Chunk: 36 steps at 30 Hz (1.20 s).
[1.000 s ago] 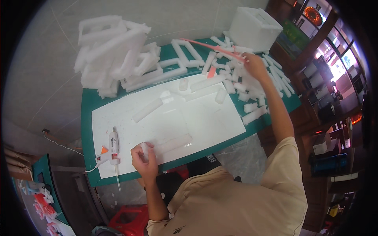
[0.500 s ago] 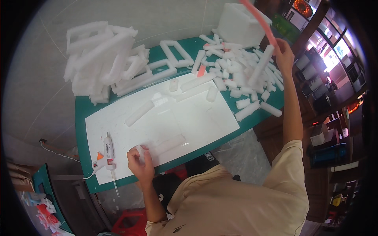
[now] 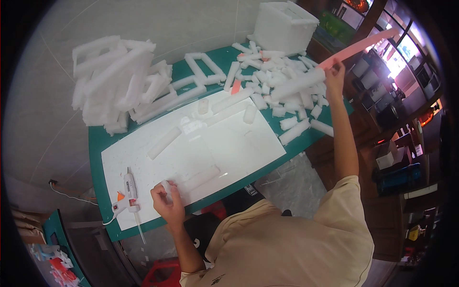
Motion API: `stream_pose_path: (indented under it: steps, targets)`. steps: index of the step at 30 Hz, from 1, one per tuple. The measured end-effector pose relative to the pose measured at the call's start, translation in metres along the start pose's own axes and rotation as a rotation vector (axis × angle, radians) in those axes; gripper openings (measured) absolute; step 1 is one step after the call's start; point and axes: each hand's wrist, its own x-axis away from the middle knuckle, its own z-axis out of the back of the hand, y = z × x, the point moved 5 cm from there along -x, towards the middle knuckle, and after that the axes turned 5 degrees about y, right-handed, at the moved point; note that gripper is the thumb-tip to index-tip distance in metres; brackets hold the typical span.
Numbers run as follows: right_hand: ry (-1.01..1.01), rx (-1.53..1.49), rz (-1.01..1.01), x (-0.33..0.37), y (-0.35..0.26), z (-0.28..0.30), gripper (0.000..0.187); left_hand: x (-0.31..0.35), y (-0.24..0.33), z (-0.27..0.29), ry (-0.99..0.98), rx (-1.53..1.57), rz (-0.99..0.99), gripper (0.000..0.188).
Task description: Glue white foam blocks together using a hot glue gun to create a structure.
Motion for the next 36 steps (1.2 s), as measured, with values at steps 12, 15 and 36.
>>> stream_pose_path:
  steps: [12, 15, 36]
  targets:
    - [-0.203, 0.353, -0.016, 0.061, -0.008, 0.025, 0.036, 0.001, -0.003, 0.003, 0.011, 0.002, 0.050, 0.016]
    - [-0.197, 0.438, -0.037, 0.072, -0.006, 0.036, 0.036, 0.002, -0.002, 0.002, 0.013, 0.009, 0.064, 0.017]
    - [-0.675, 0.596, 0.150, 0.052, 0.038, 0.085, 0.037, 0.001, 0.004, -0.007, -0.034, -0.155, 0.036, 0.053]
